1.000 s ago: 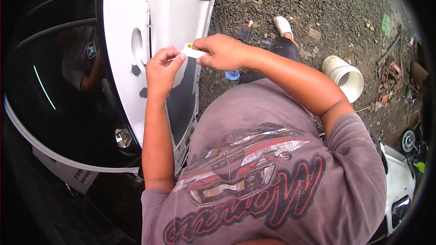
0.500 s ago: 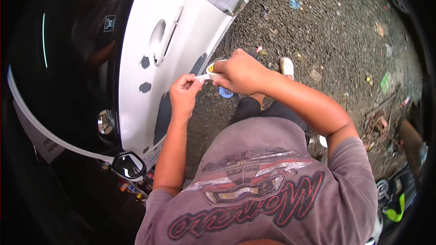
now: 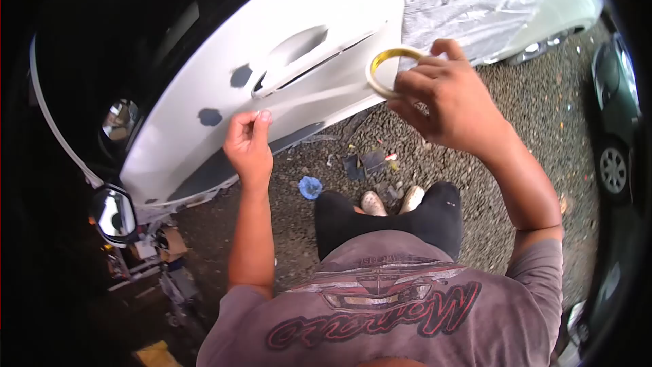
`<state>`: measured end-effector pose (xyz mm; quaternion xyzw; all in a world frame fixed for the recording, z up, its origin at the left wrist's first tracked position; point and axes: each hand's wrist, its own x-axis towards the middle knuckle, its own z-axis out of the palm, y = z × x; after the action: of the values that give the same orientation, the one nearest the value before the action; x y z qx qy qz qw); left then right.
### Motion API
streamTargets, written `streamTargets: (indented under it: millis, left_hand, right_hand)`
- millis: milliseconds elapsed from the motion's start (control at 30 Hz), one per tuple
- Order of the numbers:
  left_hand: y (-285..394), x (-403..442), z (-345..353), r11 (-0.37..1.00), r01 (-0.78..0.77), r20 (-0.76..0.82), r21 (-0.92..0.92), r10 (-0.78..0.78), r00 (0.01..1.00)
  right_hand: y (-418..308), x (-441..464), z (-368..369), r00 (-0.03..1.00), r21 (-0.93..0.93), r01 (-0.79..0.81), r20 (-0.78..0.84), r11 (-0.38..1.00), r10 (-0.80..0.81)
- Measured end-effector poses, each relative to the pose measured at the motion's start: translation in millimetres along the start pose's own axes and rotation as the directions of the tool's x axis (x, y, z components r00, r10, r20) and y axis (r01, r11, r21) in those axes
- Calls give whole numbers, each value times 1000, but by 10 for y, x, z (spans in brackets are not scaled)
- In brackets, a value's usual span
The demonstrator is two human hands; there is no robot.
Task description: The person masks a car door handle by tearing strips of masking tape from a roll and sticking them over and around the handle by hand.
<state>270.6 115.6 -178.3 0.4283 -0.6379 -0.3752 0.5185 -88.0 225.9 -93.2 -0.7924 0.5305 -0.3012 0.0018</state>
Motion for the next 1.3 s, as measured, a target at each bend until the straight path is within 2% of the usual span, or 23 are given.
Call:
streamTargets:
  millis: [100,133,233,267,300,367,400,433,500,600,633,700,800,833,867,900,933,1000,1100,1133,1200,1233,1300]
  left_hand:
    - [-249,2,201,991,-103,-134,-86,91,987]
    - [-352,5,221,984,-159,-172,-77,144,975]
    - [-627,72,225,965,-253,-266,-75,225,937]
    - [-677,136,205,911,-409,-264,48,406,875]
    - [-703,214,191,819,-548,-240,170,574,783]
    - [-687,337,171,726,-637,-262,261,688,677]
    - [-720,383,93,692,-653,-203,308,718,665]
    - [-739,407,30,656,-667,-139,352,742,656]
    - [-653,451,42,694,-639,-178,331,711,680]
    - [-654,573,62,652,-750,-205,110,753,625]
    - [-714,561,65,650,-753,-212,106,754,621]
    - [-739,553,88,568,-804,-177,176,821,542]
    - [-776,545,120,624,-739,-200,253,781,592]
    - [-754,534,133,617,-747,-207,246,787,581]
    - [-729,515,155,548,-742,-168,386,832,528]
    - [-714,500,183,467,-718,-119,516,870,479]
    - [-716,490,219,507,-692,-174,513,852,494]
    - [-735,531,206,482,-722,-165,497,869,467]
    - [-741,536,214,434,-737,-139,517,893,428]
    - [-735,537,218,403,-730,-123,552,905,407]
    - [-751,558,234,389,-740,-129,549,914,385]
    - [-756,567,242,372,-749,-134,548,923,360]
    - [-766,573,210,373,-732,-125,570,920,371]
  right_hand:
    - [47,122,66,1000,-214,8,2,977,-8]
    - [95,143,149,991,-234,63,-99,970,-88]
    - [225,189,288,987,-421,58,-110,905,-115]
    - [257,208,320,989,-490,24,-118,871,-93]
    - [328,245,357,963,-550,89,-165,830,-212]
    - [381,229,348,972,-631,59,-139,774,-188]
    - [436,226,405,967,-696,79,-119,714,-224]
    - [468,213,452,966,-717,75,-120,693,-228]
    - [539,134,543,969,-737,49,-129,674,-212]
    - [634,35,611,973,-754,8,-145,656,-179]
    - [647,17,608,974,-759,-2,-150,651,-172]
    - [709,-29,571,977,-761,-30,-159,648,-142]
    - [929,-41,403,980,-745,-87,-183,662,-76]
    - [979,-28,355,980,-739,-100,-188,666,-62]
    - [1006,-29,337,979,-738,-110,-196,666,-56]
    - [898,-11,391,975,-749,-115,-210,653,-70]
    - [644,-12,520,968,-777,-121,-231,618,-101]
    - [72,36,828,951,-846,-126,-252,518,-181]
    - [-213,65,931,905,-816,-265,-394,514,-159]
    - [-306,109,877,900,-708,-354,-435,611,18]
    - [-304,112,890,873,-583,-452,-446,675,199]
    - [-215,91,966,876,-654,-400,-478,642,60]
    - [-126,92,1008,866,-720,-359,-494,594,-77]
